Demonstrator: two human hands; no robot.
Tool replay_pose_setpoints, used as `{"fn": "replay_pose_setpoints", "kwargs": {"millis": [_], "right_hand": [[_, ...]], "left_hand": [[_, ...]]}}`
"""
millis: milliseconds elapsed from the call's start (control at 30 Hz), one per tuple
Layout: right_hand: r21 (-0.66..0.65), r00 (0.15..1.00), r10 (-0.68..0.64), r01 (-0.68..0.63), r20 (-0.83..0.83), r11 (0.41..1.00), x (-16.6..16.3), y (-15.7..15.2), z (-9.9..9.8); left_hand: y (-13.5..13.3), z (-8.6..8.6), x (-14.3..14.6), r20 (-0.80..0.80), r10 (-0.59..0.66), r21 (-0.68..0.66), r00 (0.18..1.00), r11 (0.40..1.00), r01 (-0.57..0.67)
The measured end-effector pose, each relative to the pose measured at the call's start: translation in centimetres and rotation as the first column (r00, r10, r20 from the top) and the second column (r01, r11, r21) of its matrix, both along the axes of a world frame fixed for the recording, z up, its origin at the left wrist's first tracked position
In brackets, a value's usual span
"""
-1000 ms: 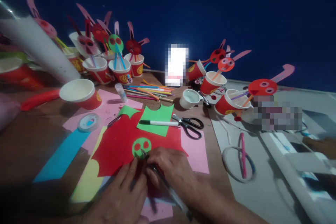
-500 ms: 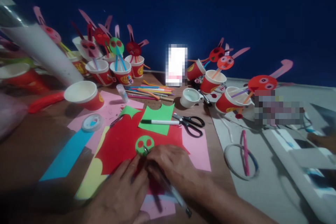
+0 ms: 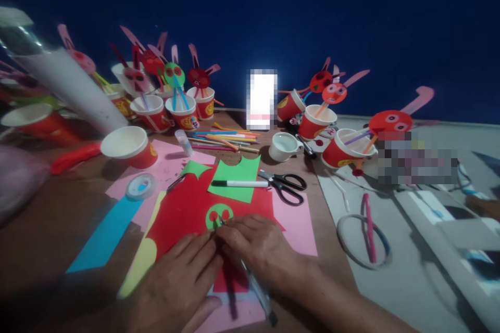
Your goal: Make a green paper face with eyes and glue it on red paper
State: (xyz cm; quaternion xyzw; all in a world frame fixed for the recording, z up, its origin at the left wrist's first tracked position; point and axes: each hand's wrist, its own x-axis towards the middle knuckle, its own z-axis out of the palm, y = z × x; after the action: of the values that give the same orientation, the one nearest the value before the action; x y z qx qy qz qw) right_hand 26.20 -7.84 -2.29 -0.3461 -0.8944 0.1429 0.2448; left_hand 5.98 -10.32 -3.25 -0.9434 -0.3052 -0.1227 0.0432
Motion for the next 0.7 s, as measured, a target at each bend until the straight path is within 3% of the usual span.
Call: {"fn": "replay_pose_setpoints", "kwargs": {"millis": [233, 467, 600, 700], "right_hand": [[0.055, 0.982, -0.087, 0.098, -0.169, 0.994, 0.3, 0.4, -1.3], [0.100, 0.964, -0.182, 0.204, -0.193, 0.974, 0.8, 0.8, -2.1], [0.177, 0.965, -0.193, 0.225, -0.177, 0.958, 1.6, 1.3, -1.3], [0.157, 0.974, -0.208, 0.220, -0.093, 0.963, 2.6, 1.7, -0.8]], "left_hand": [[1.3, 1.3, -0.4, 0.077, -0.029, -0.124, 0.997, 0.992, 0.038], [2.5, 1.5, -0.6, 0.186, -0.030, -0.234, 0.982, 0.970, 0.074], [4.3, 2.2, -1.2, 0.250, 0.023, -0.258, 0.968, 0.965, 0.044], [6.5, 2.5, -2.1, 0.297, 0.122, -0.240, 0.947, 0.969, -0.049]]}}
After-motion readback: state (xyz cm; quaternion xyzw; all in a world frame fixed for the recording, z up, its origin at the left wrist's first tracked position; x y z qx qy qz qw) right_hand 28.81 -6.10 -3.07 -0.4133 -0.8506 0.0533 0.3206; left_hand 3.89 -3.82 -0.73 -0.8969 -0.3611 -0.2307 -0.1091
